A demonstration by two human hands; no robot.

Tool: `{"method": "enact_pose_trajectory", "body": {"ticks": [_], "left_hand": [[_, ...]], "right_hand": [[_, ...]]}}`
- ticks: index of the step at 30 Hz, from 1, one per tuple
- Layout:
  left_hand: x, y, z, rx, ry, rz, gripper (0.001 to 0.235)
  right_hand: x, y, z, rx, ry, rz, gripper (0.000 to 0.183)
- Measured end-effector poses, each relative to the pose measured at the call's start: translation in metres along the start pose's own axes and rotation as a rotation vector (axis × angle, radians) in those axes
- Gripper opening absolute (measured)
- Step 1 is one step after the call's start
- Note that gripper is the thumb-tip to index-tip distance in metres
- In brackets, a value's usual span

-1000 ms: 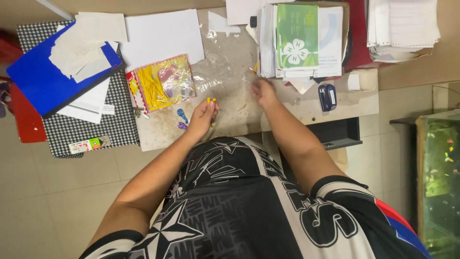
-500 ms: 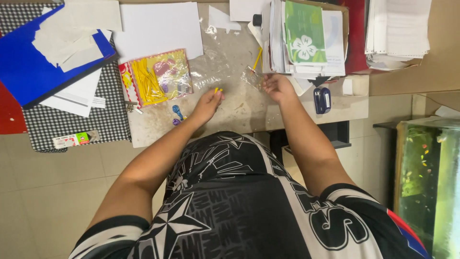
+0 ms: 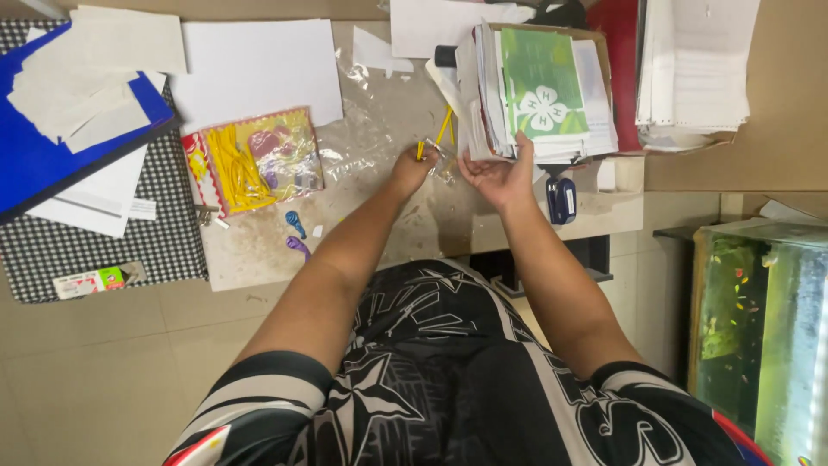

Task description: The person organizes various items on a cluttered table, including yellow sticks, colorful balloons, and plastic bags. They place the items into a shelf and then wipe the table surface with a plastic sheet before handling a stack of papers and a black bag.

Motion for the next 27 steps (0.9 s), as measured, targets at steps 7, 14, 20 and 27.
{"method": "enact_pose_trajectory", "body": {"ticks": [7,14,20,27], "left_hand": [[0.028,-0.006,0.046,-0.145,-0.006,-0.222,0.033],[-0.001,0.082,0.023,0.541,0.392,-0.055,0.037],[-0.009,0.146,0.026,0.847,0.244,-0.091,0.065],[0.037,0.094,0.071,1.039,0.141,-0.161,0.078]], "right_hand": [[0.004,-0.008,-0.016,-0.025,-0.043,-0.005,0.081],[0.001,-0.005,-0.019,-0.072,-0.022,-0.003,0.081],[-0.009,-0.008,-0.016,-0.073,-0.038,0.005,0.079],[-0.008,-0.012,-0.025,-0.043,-0.060,0.043,0.074]]}}
Point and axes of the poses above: each hand's wrist, its own x-axis towards the middle knuckle, its own z-axis out of the palm, y = z × x, the point moved 8 cm from there along x, towards the middle knuckle, and after that the axes turned 1 degree about -x, right-handed, at the moved point
